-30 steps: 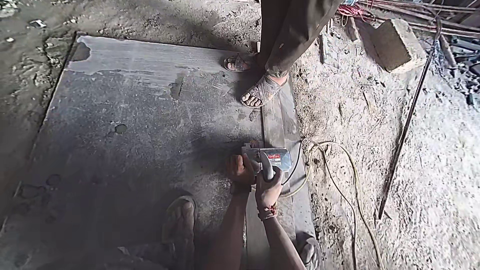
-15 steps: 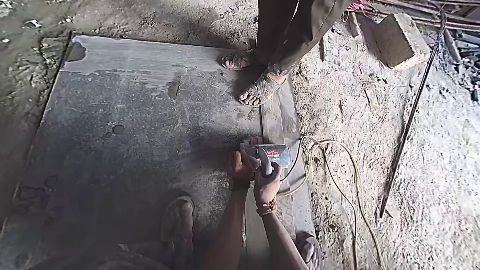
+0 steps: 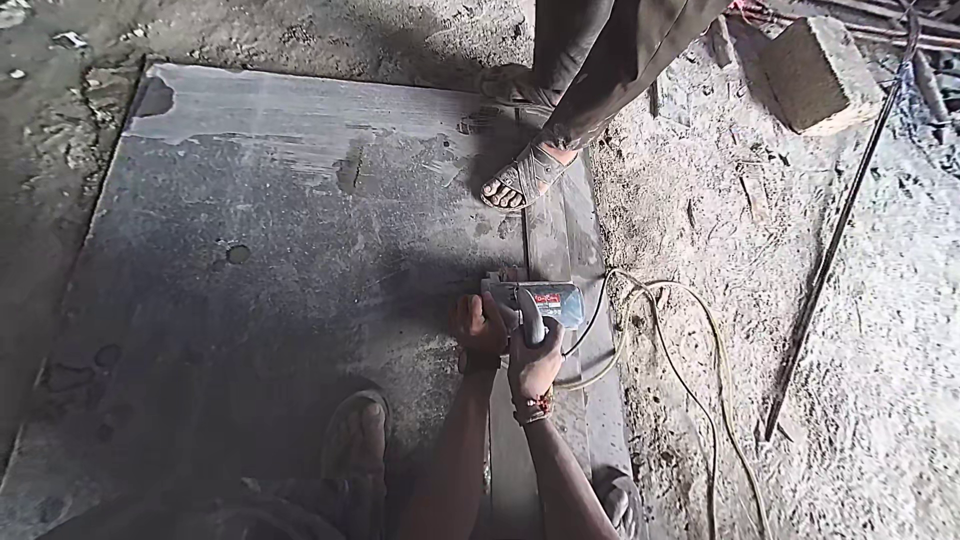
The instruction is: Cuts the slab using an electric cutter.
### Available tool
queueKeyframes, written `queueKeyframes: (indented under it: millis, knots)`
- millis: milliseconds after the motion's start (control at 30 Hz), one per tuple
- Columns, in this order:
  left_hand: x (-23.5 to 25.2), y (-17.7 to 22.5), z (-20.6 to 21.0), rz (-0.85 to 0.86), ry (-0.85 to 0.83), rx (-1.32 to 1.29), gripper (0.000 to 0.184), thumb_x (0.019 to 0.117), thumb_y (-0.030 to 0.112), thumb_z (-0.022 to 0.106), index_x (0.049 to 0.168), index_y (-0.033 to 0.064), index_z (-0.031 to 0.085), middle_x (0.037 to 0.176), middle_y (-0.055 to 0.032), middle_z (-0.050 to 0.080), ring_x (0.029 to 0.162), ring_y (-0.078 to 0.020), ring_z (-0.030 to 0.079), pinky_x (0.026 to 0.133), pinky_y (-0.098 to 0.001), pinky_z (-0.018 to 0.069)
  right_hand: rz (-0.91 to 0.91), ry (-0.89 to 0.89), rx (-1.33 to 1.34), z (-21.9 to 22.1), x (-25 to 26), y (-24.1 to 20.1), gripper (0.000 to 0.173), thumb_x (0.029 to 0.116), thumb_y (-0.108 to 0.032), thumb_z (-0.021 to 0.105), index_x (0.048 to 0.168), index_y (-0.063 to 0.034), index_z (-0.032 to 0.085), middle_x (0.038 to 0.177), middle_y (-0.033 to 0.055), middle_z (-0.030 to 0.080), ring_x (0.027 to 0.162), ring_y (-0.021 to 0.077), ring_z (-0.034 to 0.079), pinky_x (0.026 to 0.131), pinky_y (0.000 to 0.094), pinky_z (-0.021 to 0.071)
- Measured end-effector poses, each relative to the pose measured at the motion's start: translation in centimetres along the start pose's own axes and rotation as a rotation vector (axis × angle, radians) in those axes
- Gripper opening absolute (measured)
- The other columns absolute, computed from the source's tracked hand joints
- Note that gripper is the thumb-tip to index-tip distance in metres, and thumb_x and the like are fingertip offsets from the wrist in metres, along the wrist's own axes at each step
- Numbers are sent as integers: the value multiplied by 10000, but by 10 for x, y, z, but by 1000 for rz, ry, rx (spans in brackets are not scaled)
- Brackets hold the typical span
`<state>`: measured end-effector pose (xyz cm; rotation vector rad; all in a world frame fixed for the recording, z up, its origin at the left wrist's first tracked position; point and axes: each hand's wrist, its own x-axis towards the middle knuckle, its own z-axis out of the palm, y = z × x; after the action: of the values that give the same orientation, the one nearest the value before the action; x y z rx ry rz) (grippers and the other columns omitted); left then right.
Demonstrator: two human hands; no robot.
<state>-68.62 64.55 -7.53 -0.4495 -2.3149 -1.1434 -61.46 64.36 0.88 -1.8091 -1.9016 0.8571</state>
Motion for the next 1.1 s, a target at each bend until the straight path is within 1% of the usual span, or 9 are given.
queueKeyframes:
  millis: [67,167,267,300,433,600,667,867,1100]
  knots:
    - [2,1,-1,-8,-30,15,379,977,252,531,673,37,605,695,-125,601,736,-279,633,709,-393,498,-4,-33,29,-1,4,0,481,807,-236,797,1205,-15,641,785,123,713,663,302,688,618,535,539]
    - [3,1,0,-14,-56,36,395,983,264,525,678,29,613,703,-133,618,755,-297,652,714,-414,512,-3,-143,109,-3,14,4,461,797,-258,801,1167,-16,671,833,123,711,721,273,686,672,522,546]
    - [6,4,1,-36,-82,44,386,977,254,529,686,14,613,716,-151,624,771,-317,657,733,-433,521,-7,-256,181,-7,23,5,468,775,-260,787,1155,-6,688,858,115,713,752,233,685,720,490,560]
    - [6,4,1,-36,-84,49,390,978,254,525,687,12,615,718,-157,629,774,-320,663,735,-437,526,1,-274,188,-7,24,4,472,784,-248,789,1170,2,684,871,126,715,765,242,686,735,497,557]
    - [8,4,6,-22,-46,56,378,978,251,534,692,22,626,718,-147,640,770,-307,668,734,-420,527,12,-195,116,-2,22,-1,497,808,-248,802,1224,-23,650,840,131,716,713,285,690,668,536,553]
    - [10,4,10,-21,-35,46,371,977,241,548,693,18,633,707,-145,631,755,-298,659,734,-412,524,-6,-106,68,3,20,-5,513,805,-250,808,1240,-32,645,799,142,716,673,320,692,623,557,544]
    - [11,3,13,-26,-16,31,379,974,239,550,678,17,628,690,-139,617,736,-294,652,704,-410,523,-15,-89,61,5,20,-7,498,808,-239,802,1232,-33,642,780,135,708,658,315,686,610,552,539]
    - [16,4,18,-30,-3,39,375,968,238,557,670,20,620,692,-137,618,730,-293,652,674,-413,518,-24,-67,48,9,24,-10,505,806,-225,808,1234,-24,630,762,122,703,643,301,683,599,534,540]
    - [21,2,22,-29,-23,36,352,966,217,565,677,26,624,695,-133,623,738,-287,658,699,-401,528,-7,-40,23,13,27,-16,501,812,-219,798,1242,-25,629,759,126,702,639,310,679,594,541,534]
